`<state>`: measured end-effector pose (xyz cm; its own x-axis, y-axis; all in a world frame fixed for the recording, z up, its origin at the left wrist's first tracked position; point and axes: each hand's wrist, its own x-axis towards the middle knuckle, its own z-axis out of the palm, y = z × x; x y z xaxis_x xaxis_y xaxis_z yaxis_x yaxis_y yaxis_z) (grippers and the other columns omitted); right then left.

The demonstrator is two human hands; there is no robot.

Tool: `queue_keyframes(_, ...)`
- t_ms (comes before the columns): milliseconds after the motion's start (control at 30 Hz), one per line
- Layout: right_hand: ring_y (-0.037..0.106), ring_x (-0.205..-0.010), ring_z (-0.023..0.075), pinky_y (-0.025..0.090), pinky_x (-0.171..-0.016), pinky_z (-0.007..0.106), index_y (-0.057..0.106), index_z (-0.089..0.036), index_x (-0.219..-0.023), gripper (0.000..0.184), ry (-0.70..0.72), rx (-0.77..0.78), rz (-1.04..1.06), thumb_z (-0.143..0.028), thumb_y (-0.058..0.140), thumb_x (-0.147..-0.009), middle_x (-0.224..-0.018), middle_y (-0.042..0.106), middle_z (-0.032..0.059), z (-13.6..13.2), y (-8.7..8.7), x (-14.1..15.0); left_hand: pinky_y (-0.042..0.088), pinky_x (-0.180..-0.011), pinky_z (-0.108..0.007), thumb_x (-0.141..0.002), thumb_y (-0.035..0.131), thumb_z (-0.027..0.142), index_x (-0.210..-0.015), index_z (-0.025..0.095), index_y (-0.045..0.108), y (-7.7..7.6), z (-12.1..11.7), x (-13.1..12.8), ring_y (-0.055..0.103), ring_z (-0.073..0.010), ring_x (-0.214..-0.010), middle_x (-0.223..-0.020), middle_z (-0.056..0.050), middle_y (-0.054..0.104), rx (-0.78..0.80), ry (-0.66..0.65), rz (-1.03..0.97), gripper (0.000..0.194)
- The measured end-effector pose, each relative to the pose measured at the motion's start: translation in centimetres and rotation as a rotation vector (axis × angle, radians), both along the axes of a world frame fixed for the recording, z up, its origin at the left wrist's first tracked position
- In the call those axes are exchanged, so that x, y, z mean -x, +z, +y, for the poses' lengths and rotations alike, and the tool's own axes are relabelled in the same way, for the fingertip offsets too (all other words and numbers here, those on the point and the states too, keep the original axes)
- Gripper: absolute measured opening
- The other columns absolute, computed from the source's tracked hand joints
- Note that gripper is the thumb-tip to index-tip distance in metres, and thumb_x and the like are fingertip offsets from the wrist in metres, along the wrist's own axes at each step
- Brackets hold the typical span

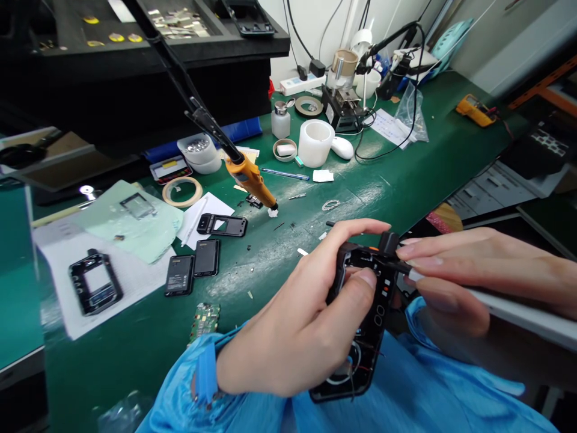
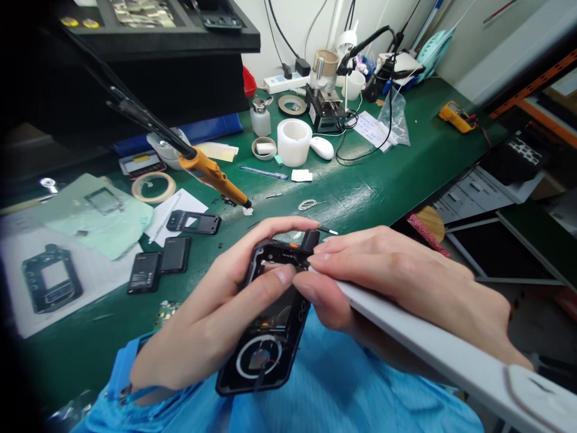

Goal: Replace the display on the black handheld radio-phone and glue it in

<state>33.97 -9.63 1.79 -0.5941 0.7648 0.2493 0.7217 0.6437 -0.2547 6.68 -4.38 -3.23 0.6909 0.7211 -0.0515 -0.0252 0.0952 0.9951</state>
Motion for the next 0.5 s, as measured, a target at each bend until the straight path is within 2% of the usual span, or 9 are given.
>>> queue_keyframes(67,0.08,-0.124,0.0176,0.063,-0.109,0.014,0.049,-0.039,-0.174,0.062,0.103,0.044,-0.064,-0.054,0.063,-0.116,-0.155,0.07,-0.0029,0.5,0.7,-1.5,0.062,-0.108,-0.045,-0.115,0.058,0.032,-0.155,0.037,0.061,0.0,0.0,0.0,0.069,-0.032,-0.135,-0.082,0.002,0.068,0.002,-0.005,0.002,0.04)
queue_keyframes(133,0.081,-0.122,0.0183,0.066,-0.105,0.015,0.048,-0.042,-0.174,0.061,0.111,0.054,-0.056,-0.058,0.06,-0.116,-0.153,0.071,-0.0034,0.4,0.9,-1.6,0.061,-0.109,-0.045,-0.116,0.058,0.032,-0.155,0.037,0.061,-0.1,0.1,0.0,0.069,-0.0319,-0.135,-0.08,0.002,0.066,-0.001,-0.003,0.008,0.04)
queue_keyframes(200,0.081,-0.121,0.0168,0.065,-0.106,0.014,0.056,-0.045,-0.167,0.055,0.028,0.051,-0.007,-0.062,0.061,-0.115,-0.145,0.076,-0.0055,-0.3,0.5,-0.6,0.061,-0.109,-0.045,-0.116,0.058,0.033,-0.156,0.037,0.061,-0.1,0.2,0.0,0.07,-0.0322,-0.134,-0.076,0.002,0.063,-0.008,-0.003,0.015,0.041)
queue_keyframes(267,0.08,-0.123,0.0137,0.062,-0.116,0.017,0.07,-0.05,-0.148,0.039,-0.283,-0.014,0.136,-0.066,0.057,-0.115,-0.137,0.08,-0.0091,-1.1,0.1,0.6,0.06,-0.109,-0.046,-0.116,0.057,0.033,-0.157,0.037,0.061,-0.1,0.2,-0.1,0.07,-0.0321,-0.132,-0.074,0.002,0.062,-0.012,-0.003,0.02,0.041)
queue_keyframes(300,0.079,-0.125,0.0132,0.06,-0.119,0.017,0.072,-0.049,-0.143,0.04,-0.331,-0.033,0.177,-0.07,0.053,-0.115,-0.136,0.08,-0.0089,-1.3,-0.1,1.0,0.06,-0.109,-0.046,-0.116,0.057,0.033,-0.156,0.038,0.061,-0.1,0.2,-0.1,0.07,-0.0318,-0.132,-0.073,0.003,0.062,-0.013,-0.002,0.021,0.04)
queue_keyframes(333,0.078,-0.127,0.0117,0.058,-0.12,0.015,0.07,-0.047,-0.147,0.041,-0.299,-0.019,0.158,-0.067,0.05,-0.116,-0.137,0.079,-0.0084,-1.4,-0.2,1.3,0.06,-0.11,-0.045,-0.116,0.057,0.032,-0.156,0.038,0.061,-0.1,0.1,-0.1,0.07,-0.0315,-0.132,-0.073,0.003,0.062,-0.01,-0.004,0.024,0.04)
queue_keyframes(400,0.079,-0.125,0.0118,0.058,-0.114,0.01,0.062,-0.041,-0.16,0.052,-0.02,0.086,0.035,-0.062,0.065,-0.112,-0.143,0.078,-0.0067,-1.4,-0.2,1.6,0.06,-0.11,-0.045,-0.116,0.057,0.033,-0.156,0.039,0.06,0.0,0.1,-0.1,0.07,-0.0312,-0.133,-0.073,0.003,0.061,-0.007,-0.008,0.024,0.04)
queue_keyframes(433,0.079,-0.124,0.0127,0.06,-0.112,0.011,0.062,-0.042,-0.16,0.051,-0.007,0.069,0.029,-0.059,0.068,-0.112,-0.143,0.078,-0.0069,-1.5,-0.2,1.8,0.059,-0.111,-0.045,-0.116,0.056,0.033,-0.156,0.039,0.06,0.0,0.1,-0.1,0.07,-0.031,-0.133,-0.073,0.003,0.061,-0.008,-0.01,0.026,0.041)
queue_keyframes(500,0.079,-0.123,0.0118,0.062,-0.113,0.016,0.067,-0.048,-0.148,0.038,-0.3,0.035,0.128,-0.065,0.057,-0.115,-0.139,0.078,-0.0091,-1.8,-0.2,2.4,0.059,-0.113,-0.046,-0.116,0.057,0.032,-0.156,0.038,0.061,0.0,0.2,-0.1,0.069,-0.0312,-0.133,-0.075,0.003,0.063,-0.022,-0.002,0.033,0.04)
